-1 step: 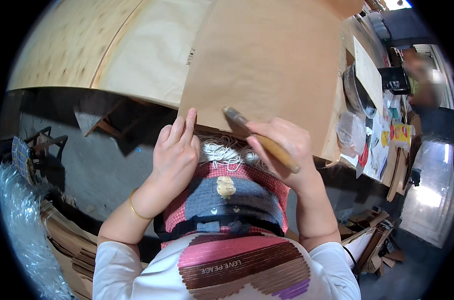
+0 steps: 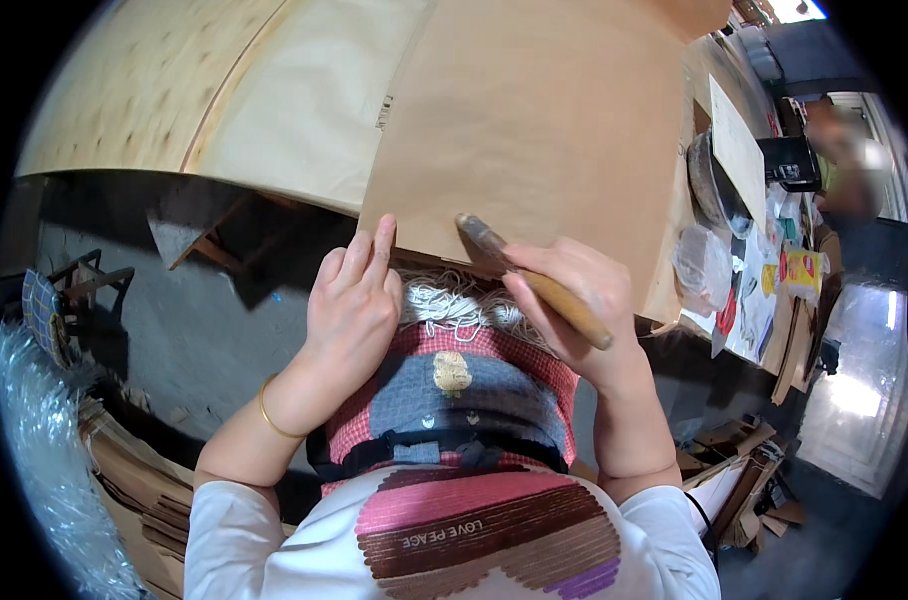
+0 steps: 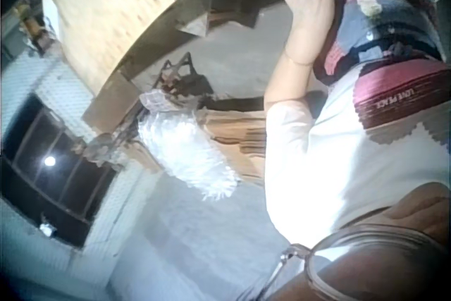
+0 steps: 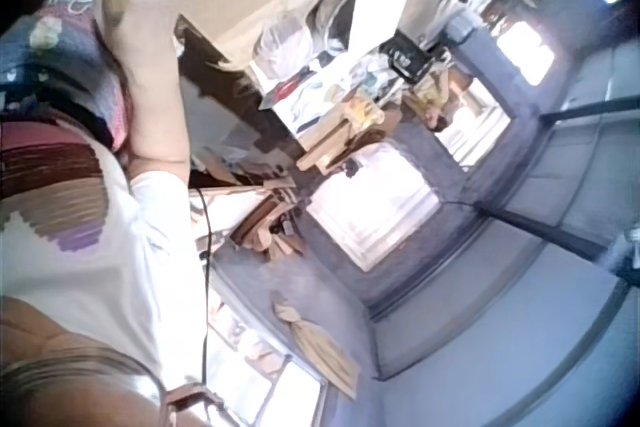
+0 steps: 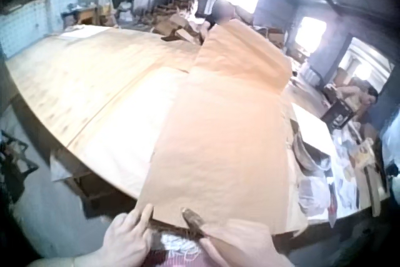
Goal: The person stacks flat brown paper sheets on a workbench, then applies glue to the edges and inserts white string to form a tied package. The person repeats this process for multiple units.
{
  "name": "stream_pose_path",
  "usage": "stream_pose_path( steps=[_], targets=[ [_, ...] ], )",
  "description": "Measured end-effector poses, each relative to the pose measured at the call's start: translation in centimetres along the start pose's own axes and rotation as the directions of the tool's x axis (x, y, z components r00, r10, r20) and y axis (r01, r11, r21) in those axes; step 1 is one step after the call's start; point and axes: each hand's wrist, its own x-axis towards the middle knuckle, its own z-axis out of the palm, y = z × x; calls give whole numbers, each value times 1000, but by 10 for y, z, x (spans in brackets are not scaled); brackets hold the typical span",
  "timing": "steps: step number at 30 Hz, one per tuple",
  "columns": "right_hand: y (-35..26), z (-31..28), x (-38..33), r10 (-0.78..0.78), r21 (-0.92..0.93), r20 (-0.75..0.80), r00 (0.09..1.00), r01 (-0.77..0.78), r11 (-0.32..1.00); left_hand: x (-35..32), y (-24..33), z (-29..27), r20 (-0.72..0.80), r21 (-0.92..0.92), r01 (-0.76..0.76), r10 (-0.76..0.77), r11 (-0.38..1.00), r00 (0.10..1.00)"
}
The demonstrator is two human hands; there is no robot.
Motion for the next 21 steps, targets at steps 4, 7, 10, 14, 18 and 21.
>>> stream_pose_path(
  steps=[4, 7, 10, 14, 18, 21],
  targets=[
    [-13, 12, 10, -65, 128, -82, 995, 75, 989, -1, -2, 1, 20, -36, 12, -12, 999, 1000],
    [2, 30, 5, 0, 174, -90, 996, 16, 985, -1, -1, 3, 32, -41, 5, -4, 999, 999],
    [6, 8, -11, 228, 197, -76, 971, -209, 958, 1, 0, 5, 56, -17, 3, -2, 1000, 998],
    [29, -29, -58, 596, 204, -158, 787, -565, 800, 1, 0, 9, 57, 3, 5, -5, 1000, 998],
    [49, -44, -87, 631, 160, -266, 729, -612, 775, 4, 2, 10, 80, 57, -23, 19, 998, 997],
    [66, -47, -94, 688, 114, -316, 654, -693, 712, 5, 5, 10, 94, 30, -19, 16, 999, 995]
  ],
)
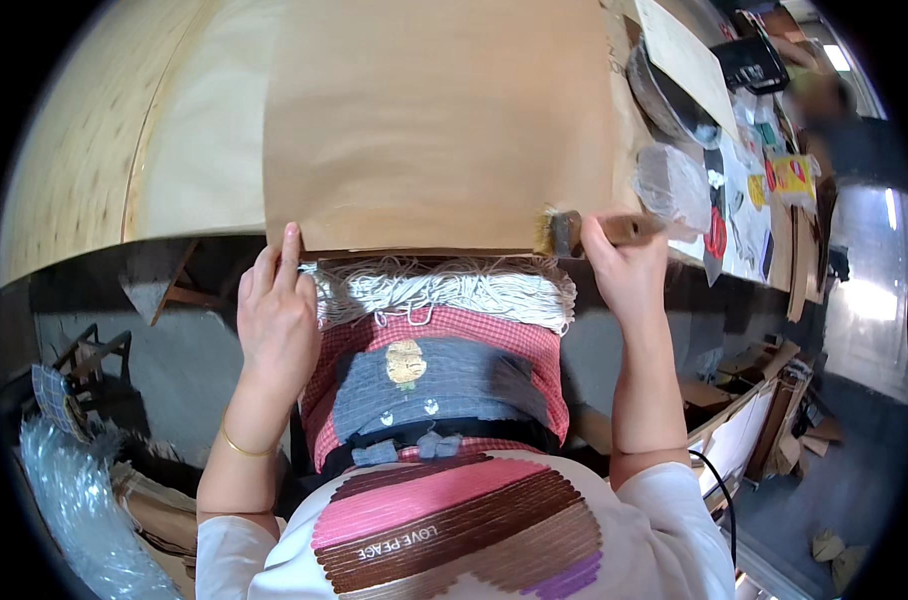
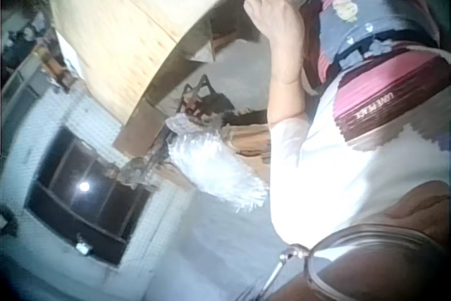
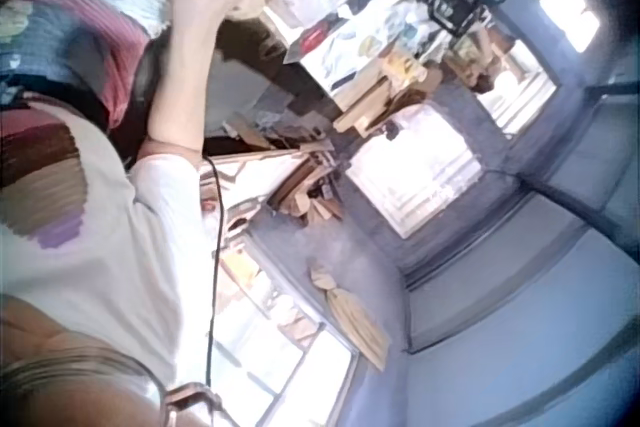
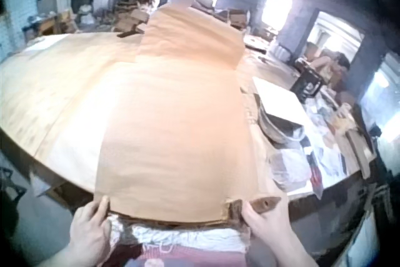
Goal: The person stacks flat brown paper sheets on a workbench, then applies glue to the edges and inserts white string to form a tied package. The person repeats this process for multiple units.
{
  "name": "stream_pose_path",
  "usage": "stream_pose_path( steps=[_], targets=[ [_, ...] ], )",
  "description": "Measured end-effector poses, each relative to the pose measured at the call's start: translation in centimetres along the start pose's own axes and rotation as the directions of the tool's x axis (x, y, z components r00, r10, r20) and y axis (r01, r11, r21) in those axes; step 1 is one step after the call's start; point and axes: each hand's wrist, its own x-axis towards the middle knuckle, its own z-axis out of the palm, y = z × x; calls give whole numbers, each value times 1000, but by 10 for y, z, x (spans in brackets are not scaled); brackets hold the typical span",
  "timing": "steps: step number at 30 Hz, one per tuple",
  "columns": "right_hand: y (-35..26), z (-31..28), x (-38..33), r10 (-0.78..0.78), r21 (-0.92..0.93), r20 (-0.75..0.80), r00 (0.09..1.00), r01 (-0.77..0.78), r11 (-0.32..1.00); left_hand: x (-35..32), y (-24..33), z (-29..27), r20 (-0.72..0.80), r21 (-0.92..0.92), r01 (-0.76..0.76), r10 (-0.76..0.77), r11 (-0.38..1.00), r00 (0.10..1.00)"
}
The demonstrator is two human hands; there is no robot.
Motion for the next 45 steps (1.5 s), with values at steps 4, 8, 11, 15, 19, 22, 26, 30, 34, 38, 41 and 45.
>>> stream_pose_path(
  steps=[4, 8, 11, 15, 19, 22, 26, 30, 34, 38, 41, 45],
  targets=[
    [-18, -2, 7, -53, -18, 41, 998, 54, 998, 0, 0, -2, 17, 27, -6, 6, 1000, 1000],
    [-55, -13, -14, -68, 569, -35, 997, 76, 819, -3, -1, -9, 36, 21, 4, -5, 1000, 999],
    [-69, 26, -23, -126, 671, 119, 985, 14, 741, 0, 0, -10, 77, 60, 11, -16, 998, 997],
    [-55, 58, -14, -123, 556, 181, 976, 2, 831, 1, 3, -10, 122, 88, 20, -31, 996, 992],
    [-30, -23, -4, 170, 443, -162, 972, -82, 893, 2, 5, -11, 145, 110, 19, -35, 994, 989],
    [31, -97, 14, 57, 484, -412, 910, 166, 859, 2, 10, -15, 146, 103, 44, -59, 994, 988],
    [114, -131, 43, -465, -520, -286, 838, 272, 810, -4, 8, -24, -66, -104, 24, -31, 994, 997],
    [150, -127, 25, -447, -736, -37, 894, 279, 617, -21, 13, -62, 100, -795, 146, -110, 588, 989],
    [49, -55, -23, -546, -227, 111, 830, 557, 799, -28, 50, -108, 146, -984, 159, -151, 77, 978],
    [-26, 53, -73, -711, 593, 390, 585, 432, 680, -10, 65, -118, -25, -1000, -24, -101, 14, 995],
    [-16, 60, -71, -747, 629, 419, 516, 428, 648, -12, 45, -129, -113, -990, -129, -250, -48, 962],
    [6, -8, -59, -665, 694, 416, 620, 256, 673, -41, 4, -159, -93, -684, -214, -207, -698, 974]
  ],
)
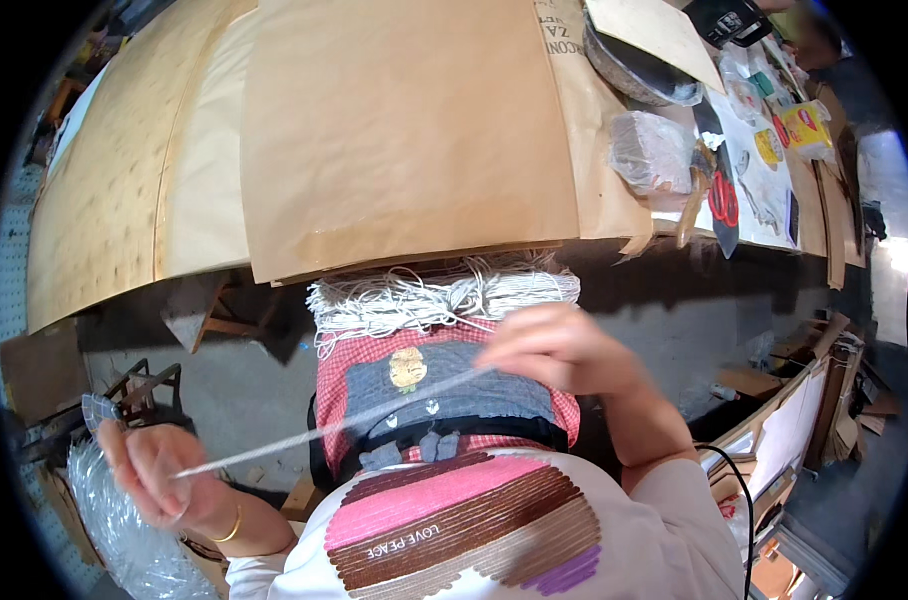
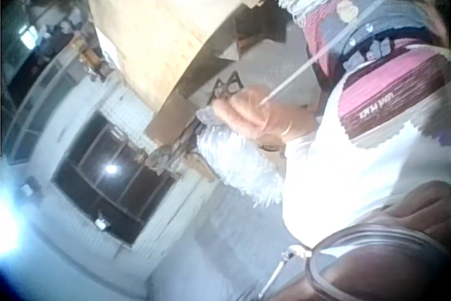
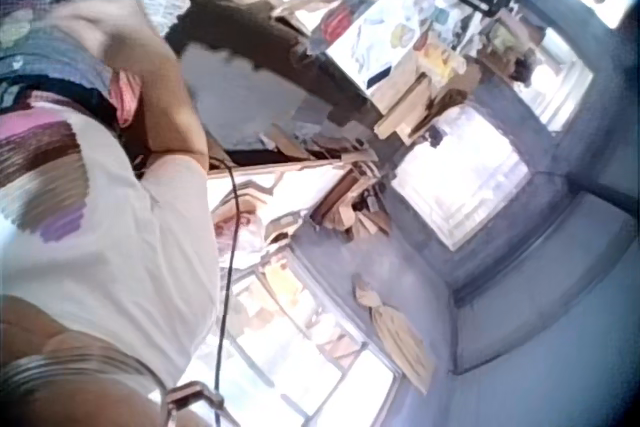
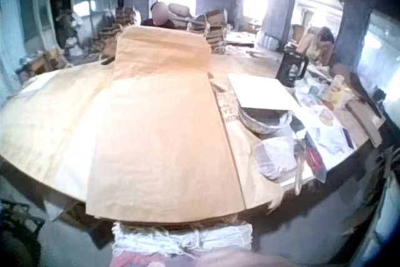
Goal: The person stacks flat brown paper sheets on a workbench, then applies glue to the edges and inserts white string to form a tied package. The person repeats this process for multiple units.
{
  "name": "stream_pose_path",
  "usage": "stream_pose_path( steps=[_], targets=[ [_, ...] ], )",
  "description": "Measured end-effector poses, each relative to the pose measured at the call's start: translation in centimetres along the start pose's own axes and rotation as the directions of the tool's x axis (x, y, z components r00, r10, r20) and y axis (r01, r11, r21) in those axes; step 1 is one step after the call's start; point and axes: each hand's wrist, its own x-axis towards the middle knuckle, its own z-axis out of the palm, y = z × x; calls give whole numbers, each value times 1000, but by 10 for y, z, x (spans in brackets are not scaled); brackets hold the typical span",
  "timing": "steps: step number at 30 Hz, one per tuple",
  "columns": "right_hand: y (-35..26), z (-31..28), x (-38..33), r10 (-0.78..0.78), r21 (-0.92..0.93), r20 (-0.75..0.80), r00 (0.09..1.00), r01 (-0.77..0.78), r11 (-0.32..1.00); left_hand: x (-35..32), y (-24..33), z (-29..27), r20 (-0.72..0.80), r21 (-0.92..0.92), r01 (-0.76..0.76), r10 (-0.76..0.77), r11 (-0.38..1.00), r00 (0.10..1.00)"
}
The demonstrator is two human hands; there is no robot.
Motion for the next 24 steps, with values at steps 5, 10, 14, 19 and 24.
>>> stream_pose_path(
  steps=[5, 10, 14, 19, 24],
  targets=[
    [-70, -66, -26, 124, -281, -347, 930, -229, 932, 9, 10, -48, 5, 487, -156, 176, 859, 984],
    [-12, -91, -6, 429, -73, -534, 729, -545, 835, 55, -22, -125, -215, 281, 123, -63, 952, 975],
    [71, -89, -4, 492, -4, -492, 718, -567, 824, 61, -50, -174, -589, 334, 311, -60, 890, 806],
    [82, -84, -4, 489, -84, -537, 687, -620, 780, 54, -57, -182, -646, 356, 366, -57, 860, 761],
    [84, -81, -4, 394, -208, -565, 725, -587, 782, 51, -56, -186, -710, 232, 245, -8, 941, 704]
  ],
)
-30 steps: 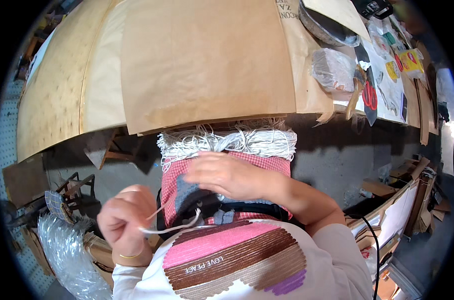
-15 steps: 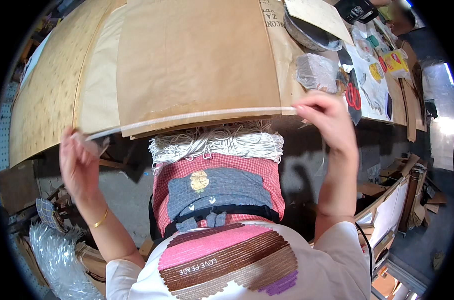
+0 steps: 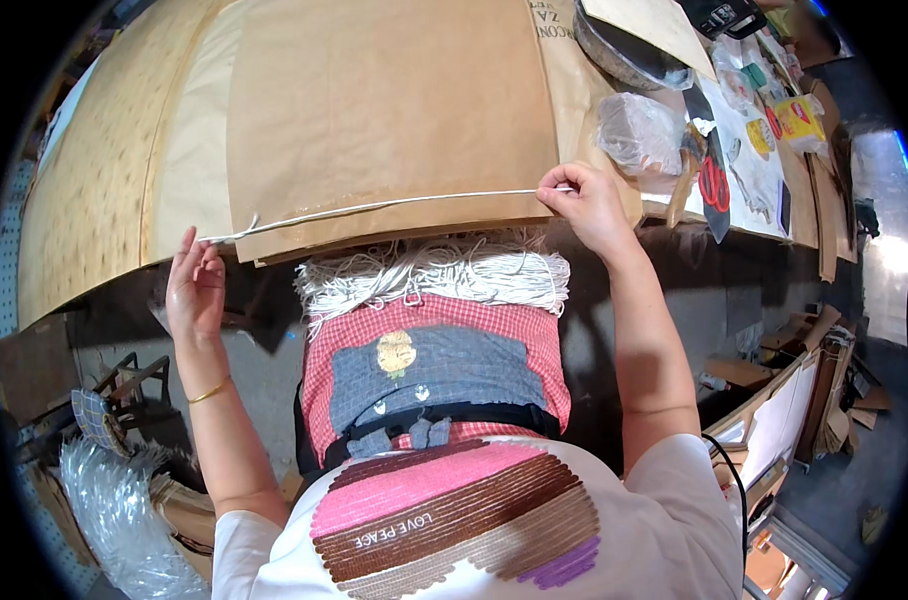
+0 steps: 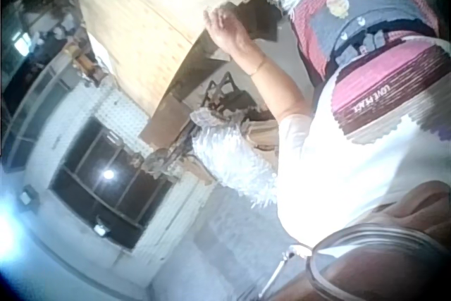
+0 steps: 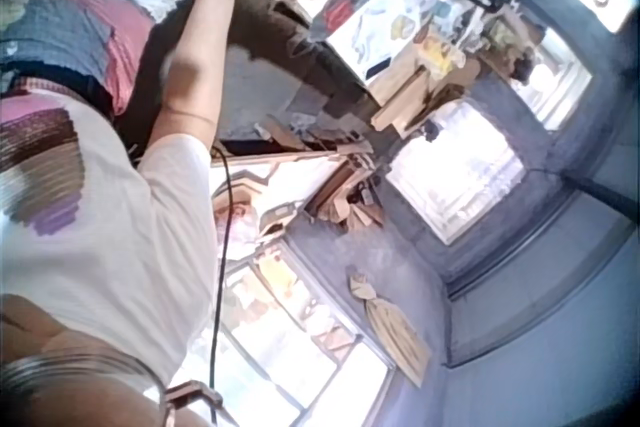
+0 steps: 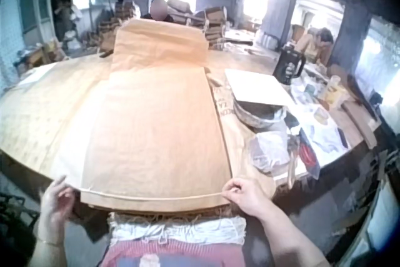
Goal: The person stacks flat brown paper sheets on a workbench, then applies glue to the edges and inserts white string to form a tied package. The person repeats this process for multiple units.
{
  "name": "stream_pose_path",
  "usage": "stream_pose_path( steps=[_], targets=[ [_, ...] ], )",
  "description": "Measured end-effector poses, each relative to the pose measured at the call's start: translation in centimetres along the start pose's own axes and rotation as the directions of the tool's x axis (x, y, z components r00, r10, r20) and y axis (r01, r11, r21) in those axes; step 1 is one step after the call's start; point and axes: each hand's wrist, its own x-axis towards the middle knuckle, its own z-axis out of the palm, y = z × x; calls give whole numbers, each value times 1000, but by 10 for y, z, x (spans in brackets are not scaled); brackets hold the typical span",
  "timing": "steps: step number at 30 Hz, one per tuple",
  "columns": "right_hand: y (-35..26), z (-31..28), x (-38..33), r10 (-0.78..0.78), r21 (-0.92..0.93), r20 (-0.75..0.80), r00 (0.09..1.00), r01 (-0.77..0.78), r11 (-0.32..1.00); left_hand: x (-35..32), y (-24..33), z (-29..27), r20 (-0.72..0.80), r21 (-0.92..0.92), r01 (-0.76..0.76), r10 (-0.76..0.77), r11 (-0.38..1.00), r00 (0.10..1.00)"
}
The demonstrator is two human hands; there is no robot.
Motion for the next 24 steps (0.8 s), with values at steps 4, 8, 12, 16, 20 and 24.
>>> stream_pose_path(
  steps=[4, 8, 12, 16, 20, 24],
  targets=[
    [-3, 0, 0, -34, -57, 11, 999, 35, 998, 9, 5, -24, 132, -415, 311, -281, 855, 950],
    [-1, 0, 2, -28, -60, 22, 999, 29, 998, 28, 25, -60, 210, -605, 218, -110, 766, 971],
    [-8, 2, 3, -63, -157, 20, 998, 65, 985, 44, 39, -97, 3, -25, -199, 199, 980, 980],
    [1, 8, -6, -124, -165, -147, 981, 99, 981, -21, -7, 5, 559, 828, -330, 704, -453, 437],
    [5, 4, -8, 177, 319, -43, 983, -155, 935, -62, -40, 59, 826, 563, -656, 358, -502, 435],
    [3, -8, -14, 188, 661, 157, 970, -245, 710, -43, -41, 59, 846, 531, -739, 292, -413, 445]
  ],
)
